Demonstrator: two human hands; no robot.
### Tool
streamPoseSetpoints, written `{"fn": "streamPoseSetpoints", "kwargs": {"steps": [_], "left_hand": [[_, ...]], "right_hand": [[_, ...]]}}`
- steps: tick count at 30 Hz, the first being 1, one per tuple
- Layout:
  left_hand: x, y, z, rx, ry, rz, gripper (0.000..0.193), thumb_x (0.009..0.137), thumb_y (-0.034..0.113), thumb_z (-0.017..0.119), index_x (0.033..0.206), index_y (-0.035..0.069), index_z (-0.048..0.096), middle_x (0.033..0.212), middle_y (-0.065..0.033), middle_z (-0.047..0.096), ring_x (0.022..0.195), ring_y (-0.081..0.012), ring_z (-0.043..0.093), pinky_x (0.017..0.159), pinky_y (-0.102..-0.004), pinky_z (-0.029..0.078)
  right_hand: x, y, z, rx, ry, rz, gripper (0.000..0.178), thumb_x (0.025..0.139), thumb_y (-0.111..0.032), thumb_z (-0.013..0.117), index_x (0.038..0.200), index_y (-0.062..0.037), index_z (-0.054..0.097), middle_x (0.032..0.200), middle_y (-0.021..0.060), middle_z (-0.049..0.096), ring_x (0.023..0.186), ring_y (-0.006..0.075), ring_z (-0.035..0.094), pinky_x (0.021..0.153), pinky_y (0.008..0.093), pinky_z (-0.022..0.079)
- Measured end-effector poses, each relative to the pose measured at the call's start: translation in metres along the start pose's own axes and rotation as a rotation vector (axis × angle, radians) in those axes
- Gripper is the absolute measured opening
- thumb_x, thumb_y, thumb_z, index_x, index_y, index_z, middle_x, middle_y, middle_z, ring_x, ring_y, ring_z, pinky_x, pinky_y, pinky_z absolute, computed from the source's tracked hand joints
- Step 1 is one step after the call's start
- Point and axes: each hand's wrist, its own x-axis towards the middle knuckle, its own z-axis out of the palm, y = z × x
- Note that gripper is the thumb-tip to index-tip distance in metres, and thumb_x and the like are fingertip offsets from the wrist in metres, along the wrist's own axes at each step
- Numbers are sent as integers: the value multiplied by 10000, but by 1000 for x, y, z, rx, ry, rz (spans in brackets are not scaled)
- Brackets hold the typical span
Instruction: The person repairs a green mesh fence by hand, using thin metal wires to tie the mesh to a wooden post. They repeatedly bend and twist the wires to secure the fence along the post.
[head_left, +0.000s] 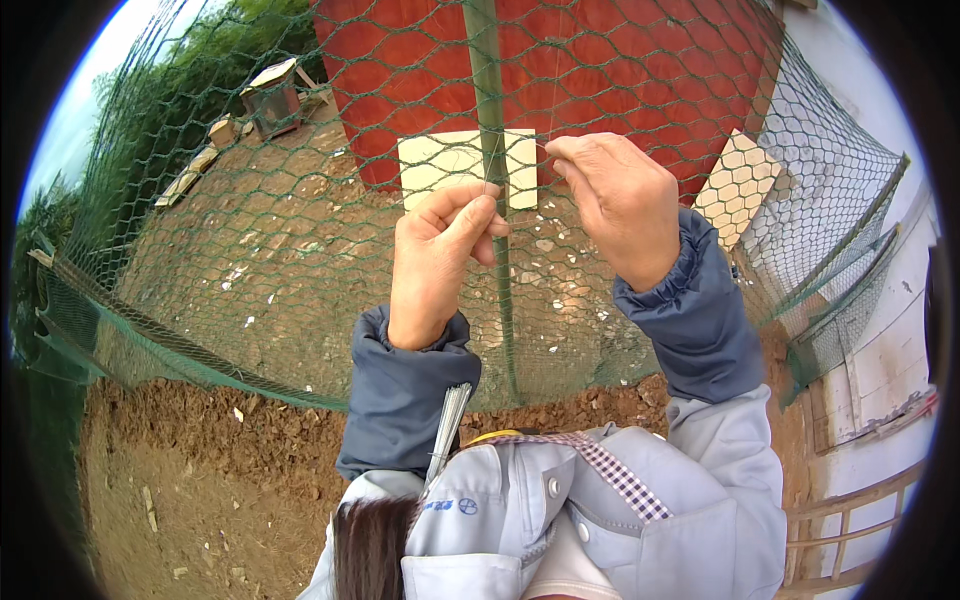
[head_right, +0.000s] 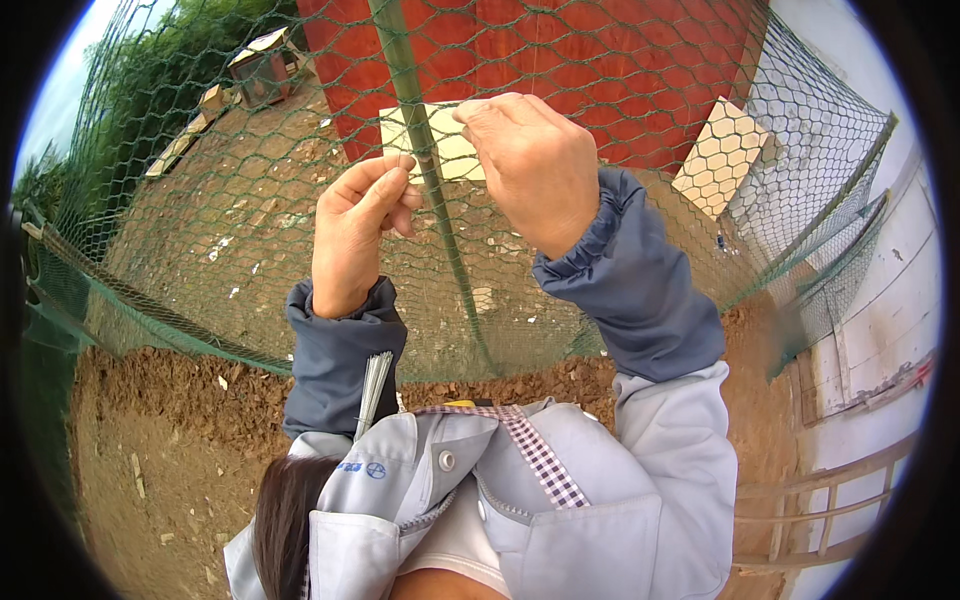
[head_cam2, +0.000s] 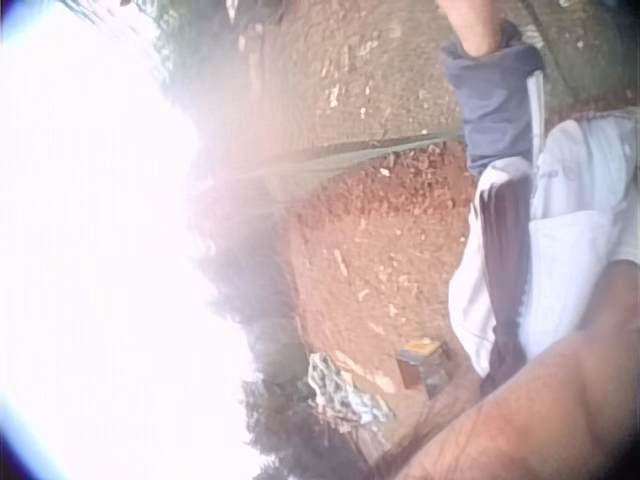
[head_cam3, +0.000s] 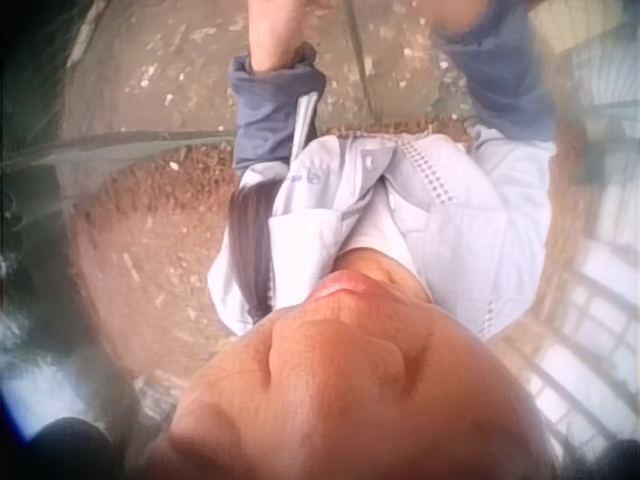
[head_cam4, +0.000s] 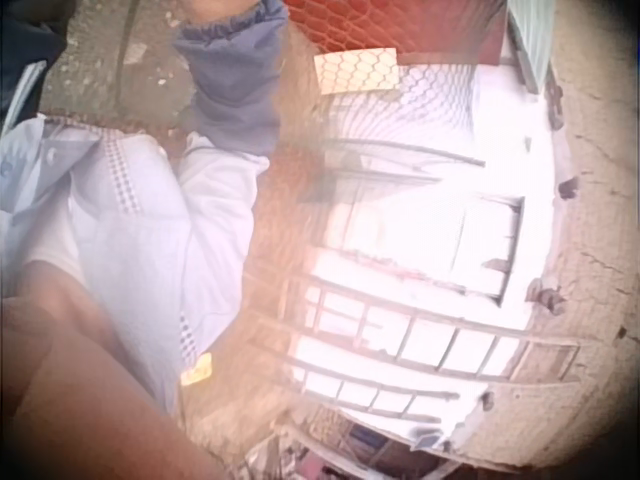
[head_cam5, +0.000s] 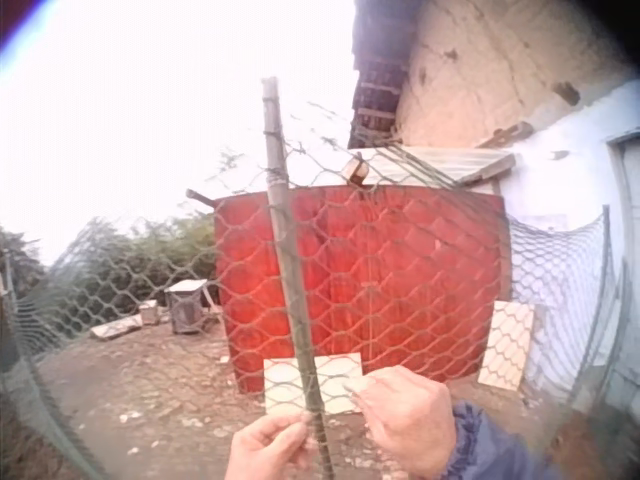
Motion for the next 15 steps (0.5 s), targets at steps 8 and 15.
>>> {"fn": "streamPoseSetpoints", "kwargs": {"steps": [8,15], "left_hand": [[-14,14,19,176,91,197,147,832,60,581,944,-32,605,694,-70,633,540,-101,555,489,-217,426],[-11,18,41,1079,158,710,143,823,131,612,909,20,639,718,-190,615,625,-307,612,561,-311,474]], "right_hand": [[-35,-13,44,268,-13,140,146,744,-65,616,888,-68,594,803,91,584,705,267,601,573,330,496],[-53,-41,80,1560,-66,755,414,881,-222,571,1278,-162,472,1152,91,558,989,223,569,863,233,432]]}}
